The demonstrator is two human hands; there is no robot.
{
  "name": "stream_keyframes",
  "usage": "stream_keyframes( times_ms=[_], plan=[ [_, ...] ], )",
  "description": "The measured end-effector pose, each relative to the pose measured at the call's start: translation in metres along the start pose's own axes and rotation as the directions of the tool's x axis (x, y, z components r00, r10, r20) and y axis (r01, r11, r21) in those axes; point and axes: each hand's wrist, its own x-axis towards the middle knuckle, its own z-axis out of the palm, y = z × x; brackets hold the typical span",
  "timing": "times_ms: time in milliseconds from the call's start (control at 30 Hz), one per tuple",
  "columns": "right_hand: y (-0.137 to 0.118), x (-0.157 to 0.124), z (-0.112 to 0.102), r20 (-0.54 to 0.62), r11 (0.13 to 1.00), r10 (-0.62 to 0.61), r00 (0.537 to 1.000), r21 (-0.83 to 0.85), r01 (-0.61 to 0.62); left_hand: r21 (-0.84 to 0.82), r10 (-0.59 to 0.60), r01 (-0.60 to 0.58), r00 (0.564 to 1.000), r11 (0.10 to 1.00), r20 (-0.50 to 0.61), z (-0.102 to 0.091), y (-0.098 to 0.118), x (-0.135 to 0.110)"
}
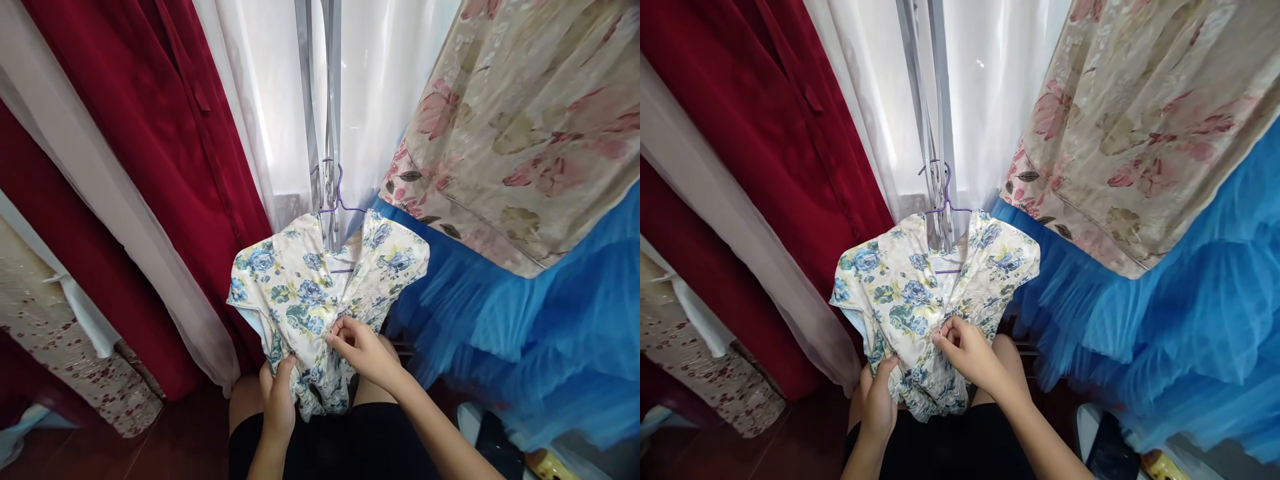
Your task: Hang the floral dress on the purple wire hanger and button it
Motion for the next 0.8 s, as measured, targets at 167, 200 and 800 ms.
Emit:
stream_keyframes(
  times_ms=[167, 200, 800],
  plan=[
    [0.007, -0.007, 0.004, -0.026, 0.994, 0.037, 0.999, 0.108, -0.034, 0.125, 0.123, -0.134, 0.988, 0.983, 0.095, -0.008, 0.0, 0.012],
    [0.009, -0.009, 0.004, -0.024, 0.987, 0.049, 0.998, 0.156, -0.045, 0.156, 0.202, -0.218, 0.973, 0.964, 0.112, -0.009, 0.002, 0.018],
    [-0.024, 0.009, -0.05, 0.111, 0.86, 0.209, 0.971, 0.452, -0.237, 0.377, 0.307, -0.801, 0.546, 0.466, 0.78, 0.063, -0.031, 0.0]
  ],
)
